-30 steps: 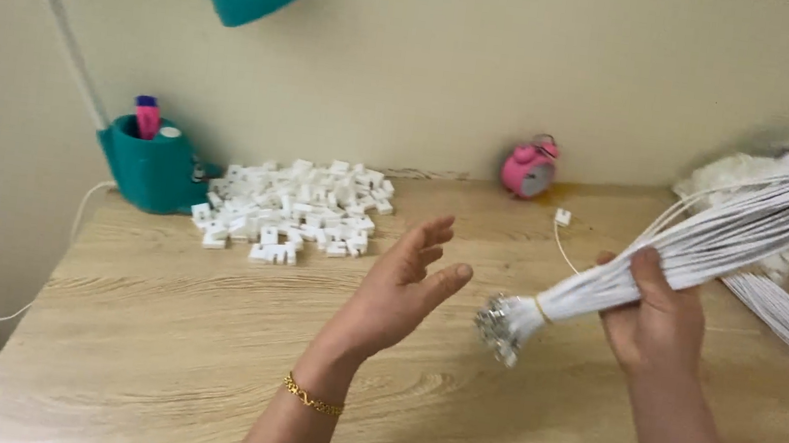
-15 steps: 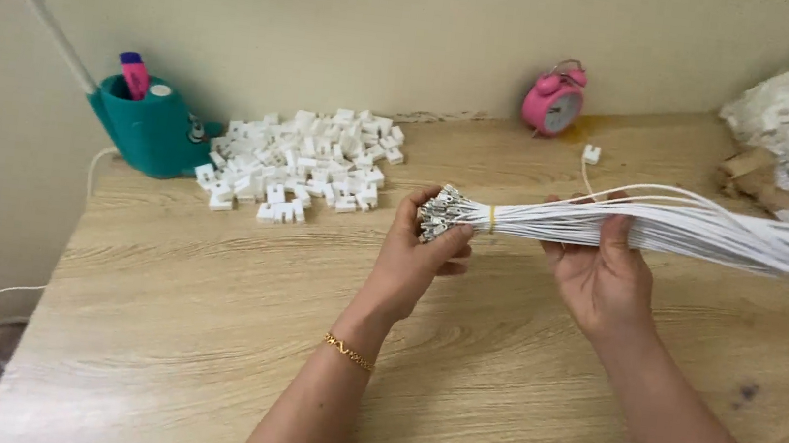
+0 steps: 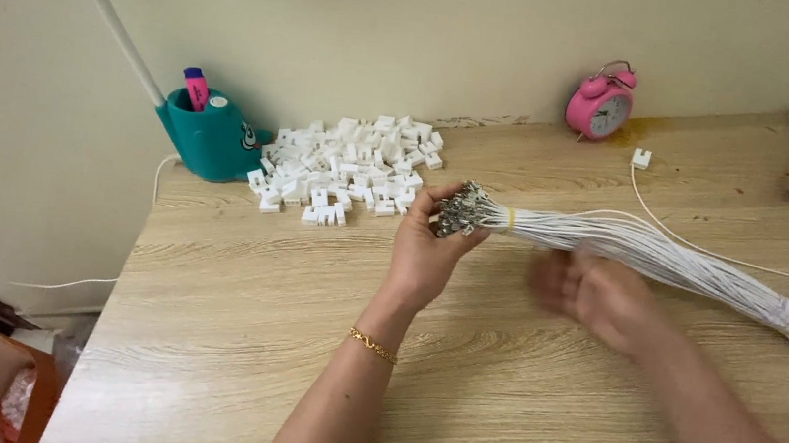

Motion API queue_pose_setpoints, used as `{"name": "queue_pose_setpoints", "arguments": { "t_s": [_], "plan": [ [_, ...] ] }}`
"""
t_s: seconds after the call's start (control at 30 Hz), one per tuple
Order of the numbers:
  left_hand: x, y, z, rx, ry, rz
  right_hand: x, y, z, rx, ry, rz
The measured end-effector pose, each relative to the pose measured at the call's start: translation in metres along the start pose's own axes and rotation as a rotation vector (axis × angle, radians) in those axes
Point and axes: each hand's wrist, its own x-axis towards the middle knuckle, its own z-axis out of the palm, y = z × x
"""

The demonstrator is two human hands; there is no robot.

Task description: The person assembles wire harnesses by inserting the metal ends of white wires into white plastic connectors. They handle the wires and connectors by hand, repeatedly picking up a connector and a wire, then joining them together on a wooden table.

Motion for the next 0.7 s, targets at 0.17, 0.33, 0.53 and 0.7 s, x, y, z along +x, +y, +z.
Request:
{"name": "queue_pose_setpoints", "arguments": {
  "t_s": [0.17,0.33,0.53,0.7],
  "plan": [
    [0.0,0.026,-0.015,0.111,-0.101,-0.047,-0.042,-0.08,0.062,-1.047,0.05,0.058],
    [-0.002,0.038,-0.021,0.142,-0.227,-0.149,-0.008,-0.103,0.079,-1.55,-0.009,-0.138],
    [-0.011,0.031,-0.028,0.092,-0.213,0.121,0.037,-0.065,0.071,-1.129,-0.328,0.175],
    [-0.038,0.065,-0.025,0.766,0.005,0.234,0.037,-0.046,0.091,-1.353,-0.221,-0.11]
  ]
}}
